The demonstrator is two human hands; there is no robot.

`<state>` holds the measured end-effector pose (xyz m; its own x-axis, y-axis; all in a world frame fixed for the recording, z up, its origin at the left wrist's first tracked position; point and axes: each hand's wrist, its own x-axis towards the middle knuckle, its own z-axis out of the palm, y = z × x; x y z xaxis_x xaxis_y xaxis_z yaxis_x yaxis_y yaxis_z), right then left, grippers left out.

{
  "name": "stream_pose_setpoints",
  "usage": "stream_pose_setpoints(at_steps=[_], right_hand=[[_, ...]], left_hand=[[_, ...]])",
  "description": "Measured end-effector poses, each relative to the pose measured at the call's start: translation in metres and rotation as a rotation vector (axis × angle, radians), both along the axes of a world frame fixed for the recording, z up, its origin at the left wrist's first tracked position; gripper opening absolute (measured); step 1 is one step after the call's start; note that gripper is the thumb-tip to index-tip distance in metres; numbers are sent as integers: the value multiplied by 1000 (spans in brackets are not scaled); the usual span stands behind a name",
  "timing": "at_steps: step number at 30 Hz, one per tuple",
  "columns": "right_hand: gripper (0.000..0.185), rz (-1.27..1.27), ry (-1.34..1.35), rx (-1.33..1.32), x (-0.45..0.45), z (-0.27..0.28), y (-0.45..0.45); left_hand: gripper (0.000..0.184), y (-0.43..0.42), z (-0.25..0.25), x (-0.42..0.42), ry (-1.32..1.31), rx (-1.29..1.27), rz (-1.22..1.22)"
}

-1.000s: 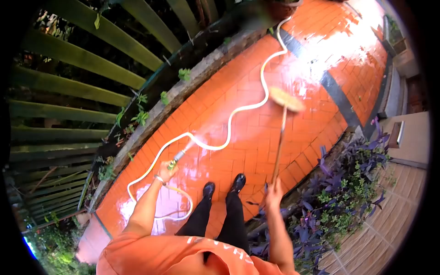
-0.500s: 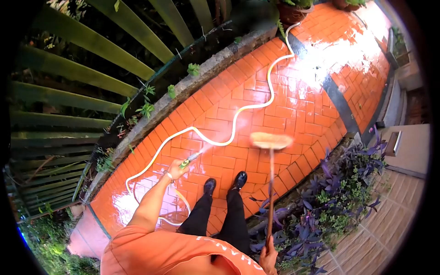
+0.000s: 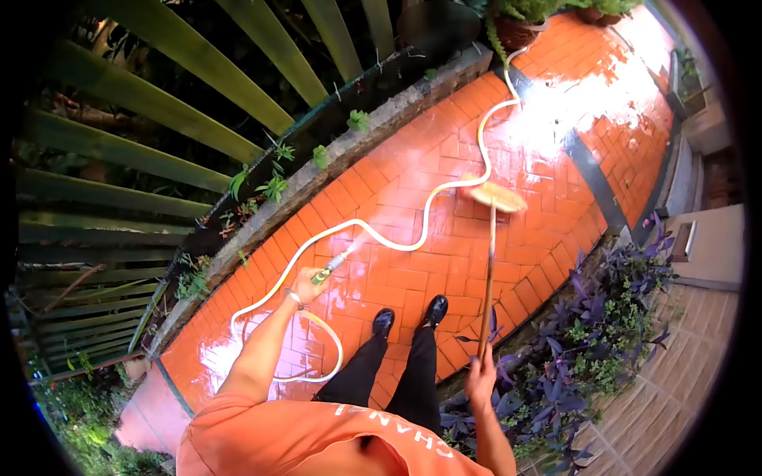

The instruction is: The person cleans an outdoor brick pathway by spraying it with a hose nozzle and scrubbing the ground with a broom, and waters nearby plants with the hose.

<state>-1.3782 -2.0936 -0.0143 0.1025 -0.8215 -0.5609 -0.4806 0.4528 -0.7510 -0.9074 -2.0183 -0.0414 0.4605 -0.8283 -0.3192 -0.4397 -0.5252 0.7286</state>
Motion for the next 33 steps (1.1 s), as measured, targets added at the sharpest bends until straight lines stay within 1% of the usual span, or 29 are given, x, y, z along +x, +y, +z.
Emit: stream_pose_setpoints(at_steps=[1, 2, 3, 4, 5, 6, 7, 8, 9, 10, 11, 13, 15, 17, 18, 19, 20, 21, 23, 24, 25, 26, 27, 28, 29, 30, 31, 32, 33], right_hand=[[46, 118, 116, -167, -11, 11, 24], [46, 258, 193, -324, -11, 39, 43], [46, 282, 219, -236, -21, 47, 65], [47, 315, 277, -73, -15, 69, 72], [49, 345, 282, -279, -34, 39, 97], [49, 281, 245, -200, -28, 32, 98], [50, 216, 207, -117, -16, 31, 99], [51, 108, 118, 37, 15, 49, 79], [50, -50, -46, 151, 9, 15, 82], [48, -76, -59, 166, 23, 12, 63], [48, -175, -130, 227, 34, 6, 44], [50, -208, -70, 242, 43, 3, 9], [50, -194, -30, 197, 37, 8, 10], [51, -188, -57, 107, 24, 7, 36], [51, -196, -25, 76, 12, -8, 52], [52, -196, 34, 106, 16, -1, 55], [53, -268, 0, 231, 17, 4, 48], [53, -341, -39, 357, 31, 25, 35], [53, -424, -63, 351, 40, 4, 22], [51, -423, -72, 374, 47, 3, -1], [49, -463, -133, 244, 39, -41, -14], [48, -461, -174, 240, 48, -38, -45], [48, -486, -192, 209, 49, -58, -78], [48, -502, -179, 133, 47, -90, -111], [48, -425, -141, 73, 45, -102, -151], [47, -463, -173, 100, 42, -114, -191], [47, -445, -173, 4, 39, -127, -239], [40, -511, -128, -9, 39, -125, -293], [25, -504, -208, -42, 23, -146, -351]], left_hand=[[17, -10, 8, -3, 6, 7, -11], [17, -13, 11, -7, 15, 16, -15], [17, -7, 6, -4, 25, 4, -6], [18, 1, -3, 7, 32, 70, 74], [18, 11, -12, 18, 38, 143, 147], [20, 20, -19, 25, 29, 145, 223], [20, 21, -19, 26, 31, 147, 217], [19, 20, -18, 29, 10, 144, 164], [19, 20, -14, 29, -12, 144, 110], [18, 10, -2, 21, 59, 177, 107], [18, 2, 7, 16, 55, 184, 98], [17, -15, 19, 14, 64, 82, -34], [19, -16, 3, 31, 66, 71, -15], [21, -10, -6, 49, 5, 19, 110], [23, -15, 9, 53, 40, 45, 133], [23, -21, 16, 52, 42, 38, 125], [22, -28, 22, 51, 10, 75, 71], [22, -36, 28, 50, -26, 112, 15], [21, -66, 36, 41, -60, 110, -16], [20, -81, 34, 37, -63, 86, -96], [19, -91, 32, 30, -64, 72, -175], [18, -104, 25, 24, 26, 73, -145], [18, -121, 27, 20, 21, 72, -160], [18, -139, 35, 15, -6, 59, -209], [18, -159, 44, 7, -29, 44, -259], [20, -180, 57, -3, 0, -6, -254], [20, -196, 58, -7, -1, -7, -263], [15, -211, 57, -7, -24, 1, -305], [12, -229, 58, -8, -50, 9, -346]])
